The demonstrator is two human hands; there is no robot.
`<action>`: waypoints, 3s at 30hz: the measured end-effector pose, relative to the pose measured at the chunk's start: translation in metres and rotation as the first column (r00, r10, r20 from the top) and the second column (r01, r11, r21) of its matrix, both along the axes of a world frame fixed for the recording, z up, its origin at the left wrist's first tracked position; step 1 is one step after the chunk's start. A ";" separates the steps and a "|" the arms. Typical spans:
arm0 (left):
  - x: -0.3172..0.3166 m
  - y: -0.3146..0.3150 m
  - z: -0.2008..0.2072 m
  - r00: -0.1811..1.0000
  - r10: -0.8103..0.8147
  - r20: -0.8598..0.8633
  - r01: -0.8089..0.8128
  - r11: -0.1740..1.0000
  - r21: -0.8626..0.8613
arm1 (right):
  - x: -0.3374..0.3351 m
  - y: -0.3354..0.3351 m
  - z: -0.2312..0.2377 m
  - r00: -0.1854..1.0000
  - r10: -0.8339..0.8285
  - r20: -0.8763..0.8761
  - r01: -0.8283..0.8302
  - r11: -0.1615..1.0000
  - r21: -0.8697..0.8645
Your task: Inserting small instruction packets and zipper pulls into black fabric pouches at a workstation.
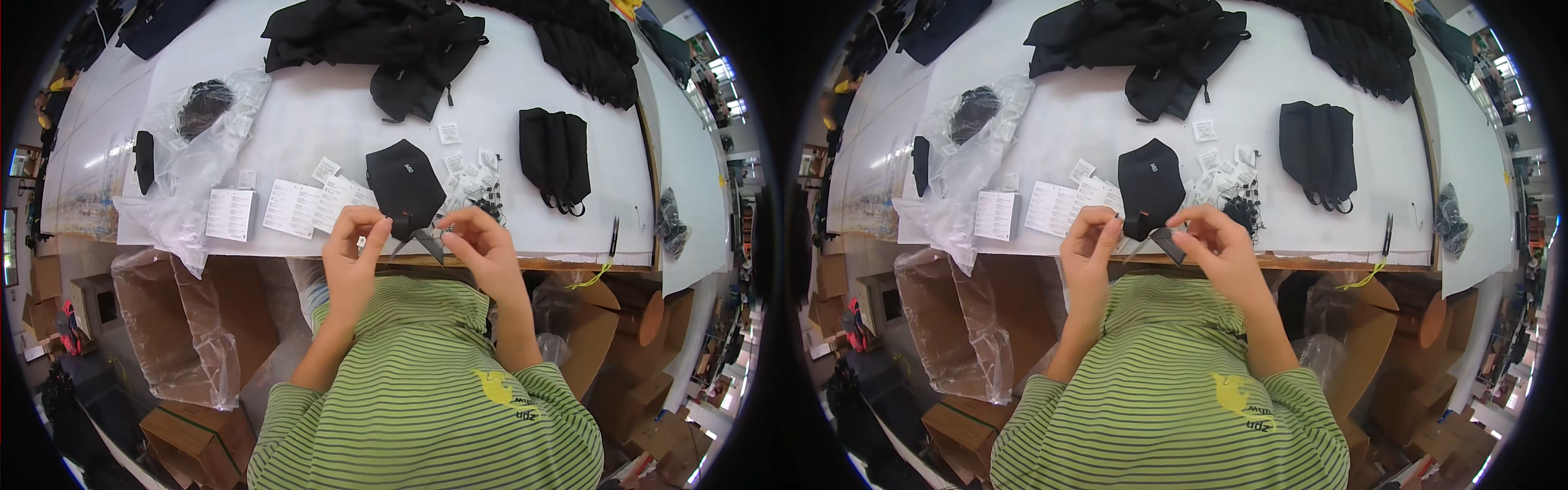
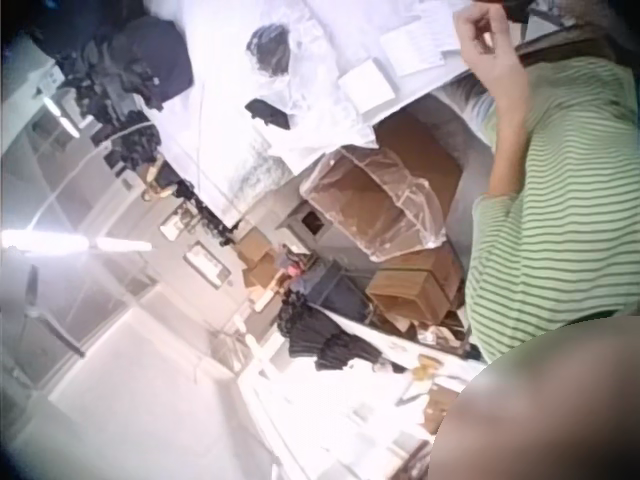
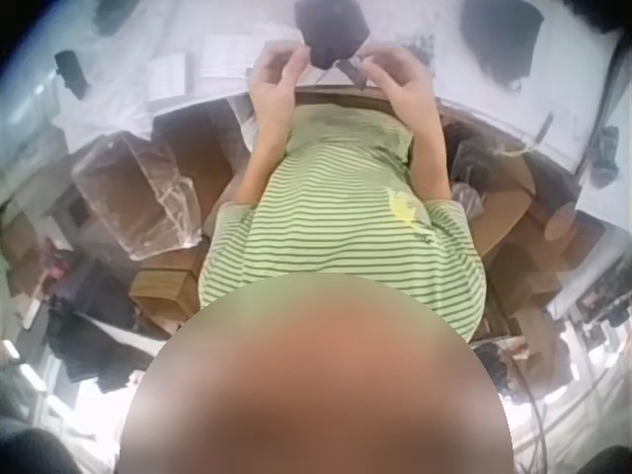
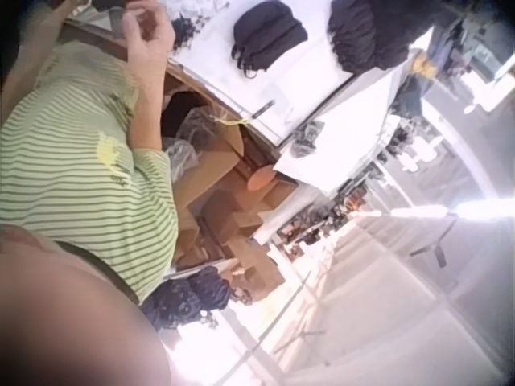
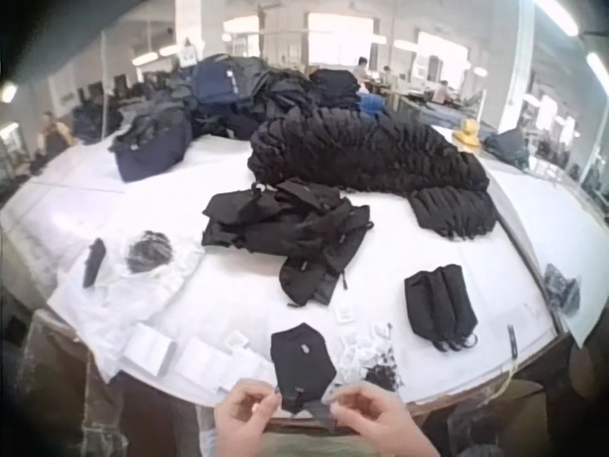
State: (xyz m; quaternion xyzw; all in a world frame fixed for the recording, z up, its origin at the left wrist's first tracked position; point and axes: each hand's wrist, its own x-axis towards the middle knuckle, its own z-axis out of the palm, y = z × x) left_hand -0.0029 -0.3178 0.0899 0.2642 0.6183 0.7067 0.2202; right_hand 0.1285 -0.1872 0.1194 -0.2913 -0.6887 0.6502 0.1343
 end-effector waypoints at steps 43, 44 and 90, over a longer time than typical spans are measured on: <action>0.018 -0.004 0.048 0.926 -0.372 0.066 0.378 0.909 -0.176 | 0.012 -0.014 0.015 0.932 -0.089 -0.350 -0.047 0.930 -0.363; 0.018 -0.004 0.047 0.926 -0.372 0.064 0.377 0.909 -0.177 | 0.012 -0.013 0.017 0.938 -0.052 -0.342 -0.084 0.925 -0.370; -0.014 0.023 0.016 0.327 -0.328 -0.886 0.154 0.944 -0.293 | 0.021 0.021 0.038 0.991 0.094 -0.095 -0.016 0.789 0.614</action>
